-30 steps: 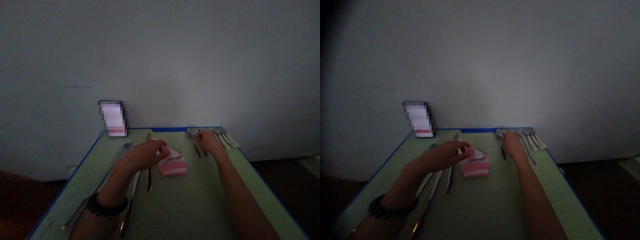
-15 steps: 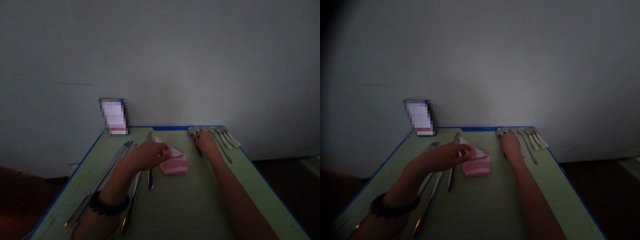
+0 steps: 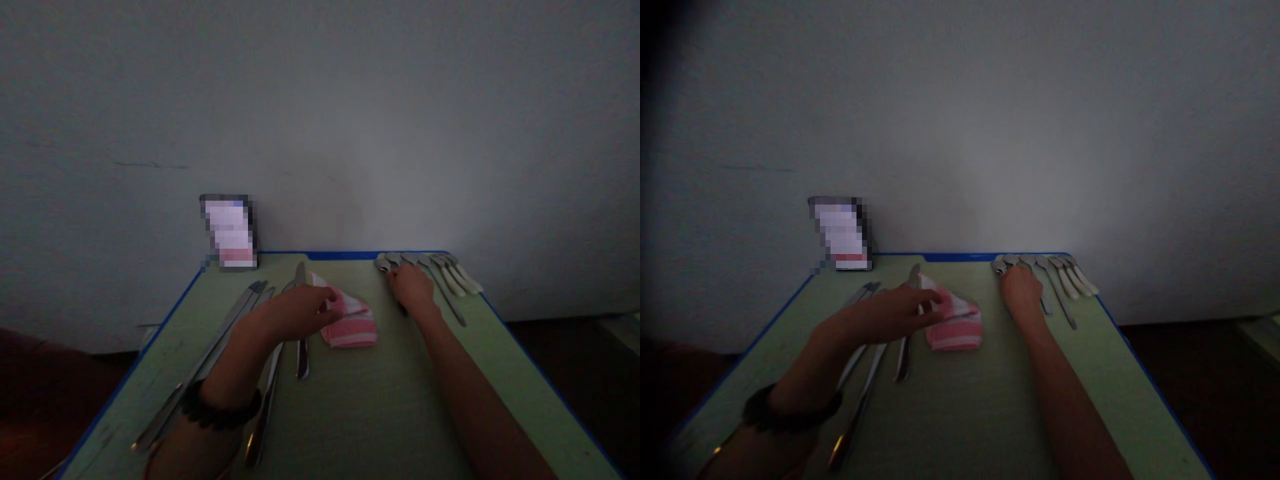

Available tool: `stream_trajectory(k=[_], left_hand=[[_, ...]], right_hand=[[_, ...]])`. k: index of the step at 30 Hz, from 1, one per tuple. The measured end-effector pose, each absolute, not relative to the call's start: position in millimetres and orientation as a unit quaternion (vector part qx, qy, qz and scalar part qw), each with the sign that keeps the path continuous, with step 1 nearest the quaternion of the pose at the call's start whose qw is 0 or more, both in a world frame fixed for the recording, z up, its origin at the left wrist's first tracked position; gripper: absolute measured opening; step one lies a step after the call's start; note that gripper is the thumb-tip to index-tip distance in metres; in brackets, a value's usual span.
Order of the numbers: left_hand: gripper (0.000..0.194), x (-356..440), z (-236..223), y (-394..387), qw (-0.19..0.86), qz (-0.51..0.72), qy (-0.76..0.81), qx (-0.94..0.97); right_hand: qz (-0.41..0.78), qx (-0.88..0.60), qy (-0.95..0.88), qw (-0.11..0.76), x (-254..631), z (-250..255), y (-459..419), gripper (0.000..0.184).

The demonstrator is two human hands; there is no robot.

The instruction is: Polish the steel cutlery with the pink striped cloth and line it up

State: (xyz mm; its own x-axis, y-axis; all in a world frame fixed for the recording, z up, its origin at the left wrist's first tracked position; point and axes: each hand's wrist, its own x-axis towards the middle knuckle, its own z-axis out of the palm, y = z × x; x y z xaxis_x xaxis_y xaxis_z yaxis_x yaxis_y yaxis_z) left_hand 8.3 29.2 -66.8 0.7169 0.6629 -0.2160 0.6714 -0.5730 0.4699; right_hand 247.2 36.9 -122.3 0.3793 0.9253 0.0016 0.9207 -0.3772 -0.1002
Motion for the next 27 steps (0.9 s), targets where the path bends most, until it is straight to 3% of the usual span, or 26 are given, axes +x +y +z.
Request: stream_trajectory(k=[27], left_hand=[[0.040,10,-63,26,0.278,-0.014,0.377,0.884]], right_hand=[[0.059,-0.819,-0.569,0.032,255,-117,35,0.031]])
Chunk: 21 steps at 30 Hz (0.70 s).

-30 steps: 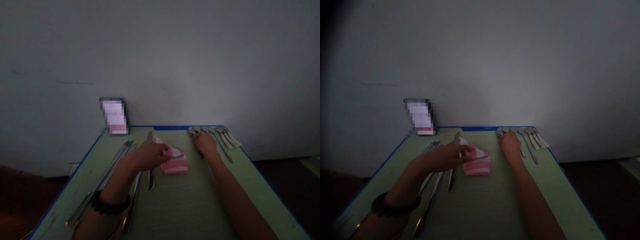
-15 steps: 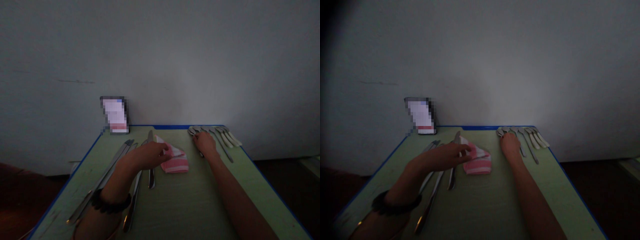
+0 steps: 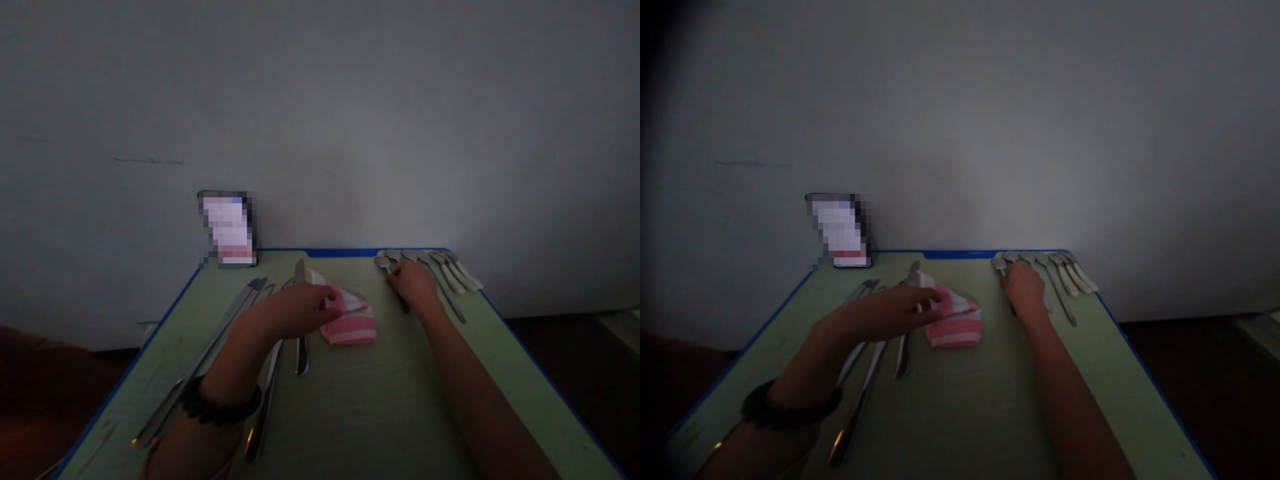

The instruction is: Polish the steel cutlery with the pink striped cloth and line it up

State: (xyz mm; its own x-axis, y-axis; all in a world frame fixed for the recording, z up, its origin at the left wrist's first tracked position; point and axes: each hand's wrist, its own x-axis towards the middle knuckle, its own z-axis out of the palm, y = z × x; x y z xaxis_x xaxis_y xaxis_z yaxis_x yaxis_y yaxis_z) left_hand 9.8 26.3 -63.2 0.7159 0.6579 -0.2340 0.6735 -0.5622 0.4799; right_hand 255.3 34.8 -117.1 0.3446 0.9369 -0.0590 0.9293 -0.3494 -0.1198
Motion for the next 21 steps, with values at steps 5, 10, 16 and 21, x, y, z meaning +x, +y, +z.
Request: stream_trajectory(k=[5,10,16,21], left_hand=[[0.041,10.4,-63.0,26.0,0.267,-0.020,0.379,0.886],[0.042,11.4,-62.1,26.1,0.266,-0.035,0.384,0.884],[0.042,10.9,-63.7,26.4,0.261,-0.028,0.382,0.886],[0.041,6.5,-66.8,29.8,0.255,-0.015,0.385,0.887]], right_hand=[[0.049,-0.825,-0.562,0.039,253.3,-121.9,35.8,0.031],[0.044,-0.827,-0.559,0.045,251.2,-123.9,37.4,0.032],[0.043,-0.826,-0.560,0.051,251.2,-124.3,36.8,0.030],[0.027,-0.828,-0.557,0.069,246.4,-117.5,34.2,0.035]])
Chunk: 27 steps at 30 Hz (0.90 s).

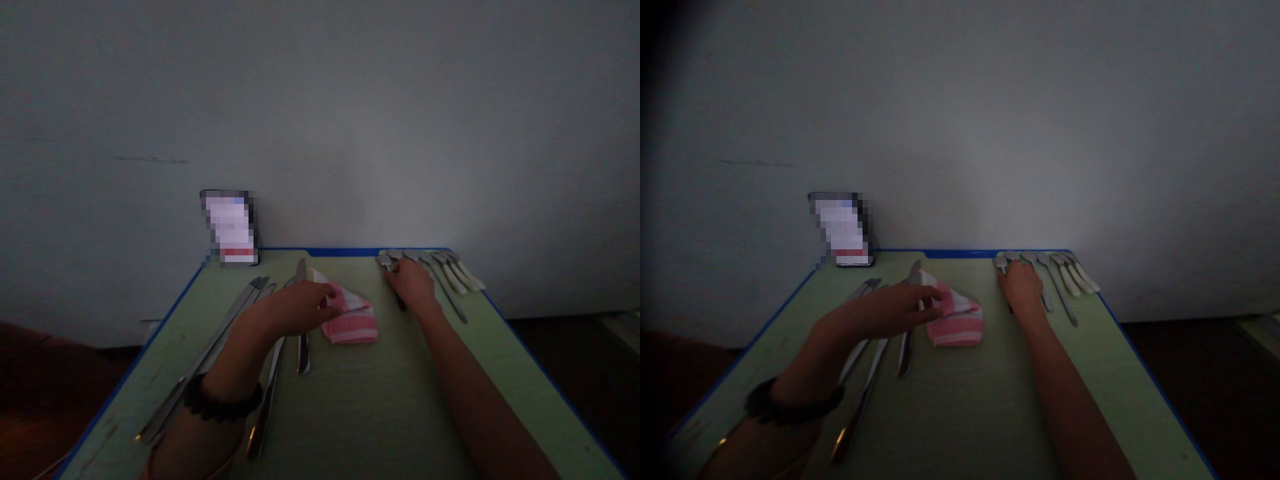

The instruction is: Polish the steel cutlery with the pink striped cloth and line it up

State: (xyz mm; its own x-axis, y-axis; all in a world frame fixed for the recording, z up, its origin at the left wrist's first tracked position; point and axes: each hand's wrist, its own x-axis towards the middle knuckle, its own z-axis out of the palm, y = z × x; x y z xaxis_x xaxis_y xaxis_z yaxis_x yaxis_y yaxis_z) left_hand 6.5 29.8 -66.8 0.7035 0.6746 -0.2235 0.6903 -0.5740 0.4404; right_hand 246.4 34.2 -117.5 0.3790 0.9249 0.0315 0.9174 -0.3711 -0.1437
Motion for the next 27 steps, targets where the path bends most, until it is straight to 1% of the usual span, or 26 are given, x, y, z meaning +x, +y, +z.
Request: stream_trajectory(k=[2,4,7,9,11,14,18,21,25,27], left_hand=[[0.038,1,-70,34,0.228,0.010,0.397,0.889],[0.035,-8,-74,40,0.180,0.035,0.429,0.885],[0.035,-25,-77,49,0.123,0.050,0.479,0.868],[0.037,-36,-78,54,0.110,0.046,0.507,0.854],[0.036,-45,-80,58,0.107,0.030,0.530,0.841],[0.033,-55,-82,63,0.120,-0.007,0.551,0.826],[0.029,-52,-85,64,0.137,-0.050,0.566,0.811],[0.027,-35,-87,58,0.151,-0.078,0.563,0.809],[0.042,-8,-94,43,0.143,-0.087,0.575,0.801],[0.041,1,-98,38,0.151,-0.086,0.571,0.803]], right_hand=[[0.015,-0.824,-0.560,0.082,240,-110,32,0.042],[0.018,-0.800,-0.590,0.107,231,-100,30,0.043],[0.100,-0.701,-0.694,0.129,214,-89,22,0.037],[0.174,-0.619,-0.758,0.109,203,-86,15,0.035],[0.213,-0.570,-0.790,0.070,195,-87,8,0.037],[0.205,-0.583,-0.786,0.020,186,-91,2,0.046],[0.183,-0.628,-0.756,0.000,184,-95,4,0.054],[0.170,-0.650,-0.741,-0.015,187,-96,7,0.048],[0.159,-0.662,-0.732,-0.030,191,-97,10,0.043],[0.154,-0.664,-0.731,-0.034,192,-99,11,0.043]])
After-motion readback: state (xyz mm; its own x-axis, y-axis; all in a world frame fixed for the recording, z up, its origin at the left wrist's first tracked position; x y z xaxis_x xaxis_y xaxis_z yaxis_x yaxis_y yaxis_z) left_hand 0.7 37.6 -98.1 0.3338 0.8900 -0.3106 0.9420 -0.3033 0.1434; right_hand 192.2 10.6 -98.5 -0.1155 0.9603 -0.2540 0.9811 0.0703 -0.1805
